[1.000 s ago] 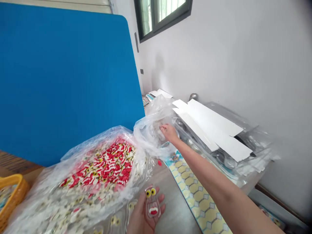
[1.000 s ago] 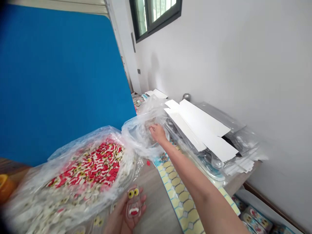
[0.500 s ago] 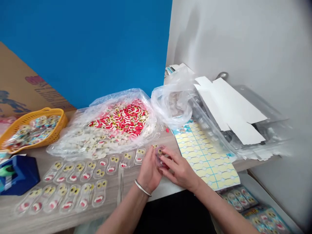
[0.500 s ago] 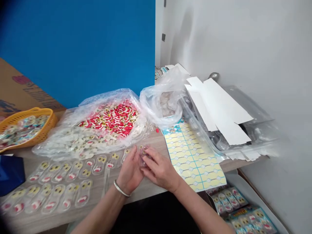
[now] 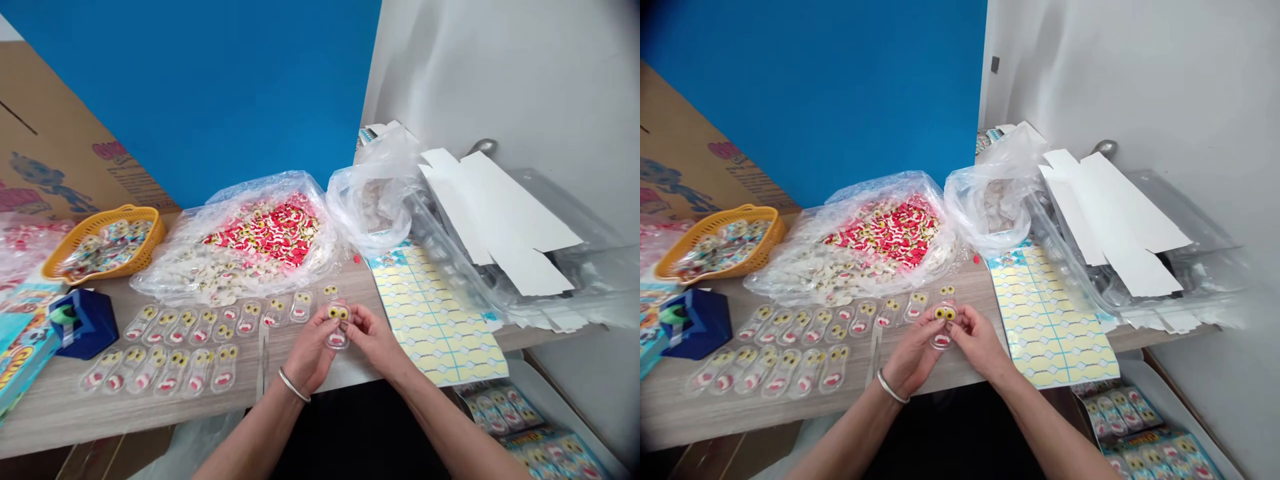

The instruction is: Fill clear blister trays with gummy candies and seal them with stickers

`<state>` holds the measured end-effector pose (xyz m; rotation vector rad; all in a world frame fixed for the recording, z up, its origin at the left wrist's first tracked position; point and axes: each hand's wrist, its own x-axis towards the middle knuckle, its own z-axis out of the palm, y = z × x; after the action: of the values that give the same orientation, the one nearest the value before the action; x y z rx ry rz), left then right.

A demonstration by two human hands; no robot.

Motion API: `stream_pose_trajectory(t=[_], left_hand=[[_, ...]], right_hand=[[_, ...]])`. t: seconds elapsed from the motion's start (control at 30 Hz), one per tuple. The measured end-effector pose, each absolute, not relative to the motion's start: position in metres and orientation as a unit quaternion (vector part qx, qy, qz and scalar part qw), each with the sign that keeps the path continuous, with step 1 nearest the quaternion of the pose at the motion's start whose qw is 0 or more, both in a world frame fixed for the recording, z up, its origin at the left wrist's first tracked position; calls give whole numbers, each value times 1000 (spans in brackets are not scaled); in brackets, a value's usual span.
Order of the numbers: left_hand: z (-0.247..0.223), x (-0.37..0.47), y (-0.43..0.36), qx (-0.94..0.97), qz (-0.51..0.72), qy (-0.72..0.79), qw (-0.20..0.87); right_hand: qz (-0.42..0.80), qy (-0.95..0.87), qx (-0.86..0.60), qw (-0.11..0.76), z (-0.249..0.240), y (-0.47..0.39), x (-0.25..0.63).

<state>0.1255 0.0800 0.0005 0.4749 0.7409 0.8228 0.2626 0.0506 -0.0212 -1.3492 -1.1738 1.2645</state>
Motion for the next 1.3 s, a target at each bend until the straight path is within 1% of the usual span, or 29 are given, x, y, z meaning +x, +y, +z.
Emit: stream_pose_trajectory(t=[0.07,0.13,0.17,0.23,0.3,0.37,0.43,0.5,0.6,0.73,0.8,0.93,1.1,1.3], left_hand=[[-10,121,76,293,391,417,766],[-21,114,73,418,394,490,655],[-26,109,72,502,390,510,579],[-32,101,74,676,357,504,402],[-36,98,80,805,298,457,234],[-40,101,87,866,243,418,124],[-46,108,96,888,210,404,70],[-53,113,103,890,198,407,48],[-58,117,111,890,196,409,51],[-52,116,114,872,201,441,77],[-46,116,113,854,201,475,73],[-41,115,111,849,183,491,71],[-43,116,112,851,191,478,101],[-42,120,115,863,180,464,87]], right_hand=[[552,-448,-532,460,-33,59,266],[519,-447,-575,448,-43,74,281],[481,-464,-611,425,-48,84,291],[389,-521,-676,347,-53,105,311],[322,-568,-708,269,-55,125,326],[296,-590,-714,232,-54,139,332],[279,-599,-718,219,-51,148,329],[258,-605,-726,204,-48,151,324],[229,-598,-744,192,-41,149,316],[149,-593,-768,188,-27,131,307],[132,-614,-755,186,-23,117,299],[175,-648,-720,176,-27,89,280],[207,-634,-710,226,-39,77,266],[219,-607,-722,251,-38,83,269]])
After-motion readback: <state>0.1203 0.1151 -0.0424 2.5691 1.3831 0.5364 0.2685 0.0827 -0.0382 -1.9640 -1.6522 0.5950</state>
